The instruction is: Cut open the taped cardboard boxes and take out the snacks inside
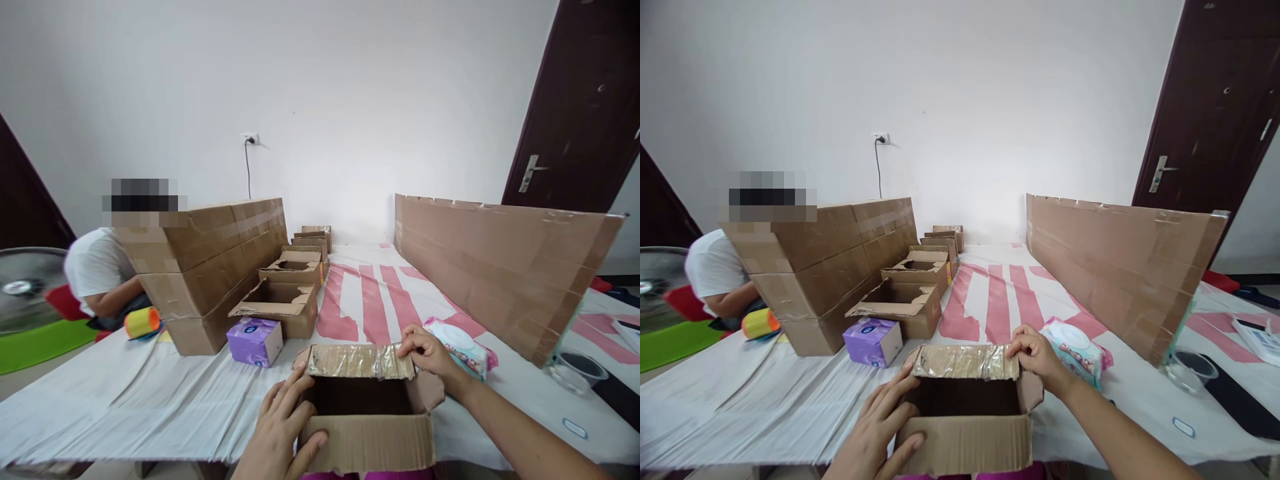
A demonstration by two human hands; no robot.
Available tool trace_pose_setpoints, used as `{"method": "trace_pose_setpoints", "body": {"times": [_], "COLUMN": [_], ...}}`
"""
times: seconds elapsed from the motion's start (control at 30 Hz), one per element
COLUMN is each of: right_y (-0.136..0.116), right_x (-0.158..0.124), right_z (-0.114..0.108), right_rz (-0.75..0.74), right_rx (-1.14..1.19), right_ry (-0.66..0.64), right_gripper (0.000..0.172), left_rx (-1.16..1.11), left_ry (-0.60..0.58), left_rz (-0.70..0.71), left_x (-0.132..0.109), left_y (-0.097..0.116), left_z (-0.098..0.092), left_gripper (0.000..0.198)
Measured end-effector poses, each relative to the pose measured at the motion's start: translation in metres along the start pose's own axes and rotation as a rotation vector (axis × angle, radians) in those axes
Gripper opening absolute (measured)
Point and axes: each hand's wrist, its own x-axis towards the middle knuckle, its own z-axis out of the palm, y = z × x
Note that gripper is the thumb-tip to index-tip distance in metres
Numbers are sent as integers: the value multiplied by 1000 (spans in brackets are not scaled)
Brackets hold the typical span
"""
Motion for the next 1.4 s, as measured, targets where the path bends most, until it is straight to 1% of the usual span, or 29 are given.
{"method": "trace_pose_setpoints", "body": {"times": [0.13,0.27,0.37,0.5,0.63,0.77,0.83,0.9,1.0,1.1,1.23,1.4], "right_y": [4,7,6,2,-3,-8,-10,-12,-12,-11,-11,-10], "right_x": [0,-1,-2,-4,-6,-9,-9,-10,-11,-11,-11,-13], "right_z": [1,2,1,1,1,1,2,4,5,6,4,4], "right_rz": [6,14,9,-4,2,28,49,73,101,112,103,97], "right_rx": [3,6,2,-10,2,1,-8,-25,-49,-42,-42,-29], "right_ry": [11,20,22,11,1,-16,-34,-45,-39,-22,-21,-32], "right_gripper": [15,16,16,17,17,18,18,18,19,20,21,22], "left_rx": [-10,-24,-36,-22,25,37,24,33,79,76,39,-38], "left_ry": [11,42,72,68,79,119,108,71,-28,-121,-128,-117], "left_rz": [5,8,7,0,16,46,53,35,8,18,12,-39], "left_x": [1,-1,-2,-1,4,19,29,38,48,50,45,38], "left_y": [1,0,0,1,2,13,18,20,14,2,-8,-7], "left_z": [-1,3,5,2,-7,-25,-31,-34,-28,-17,-4,2], "left_gripper": [12,13,13,13,16,14,11,12,19,32,42,43]}}
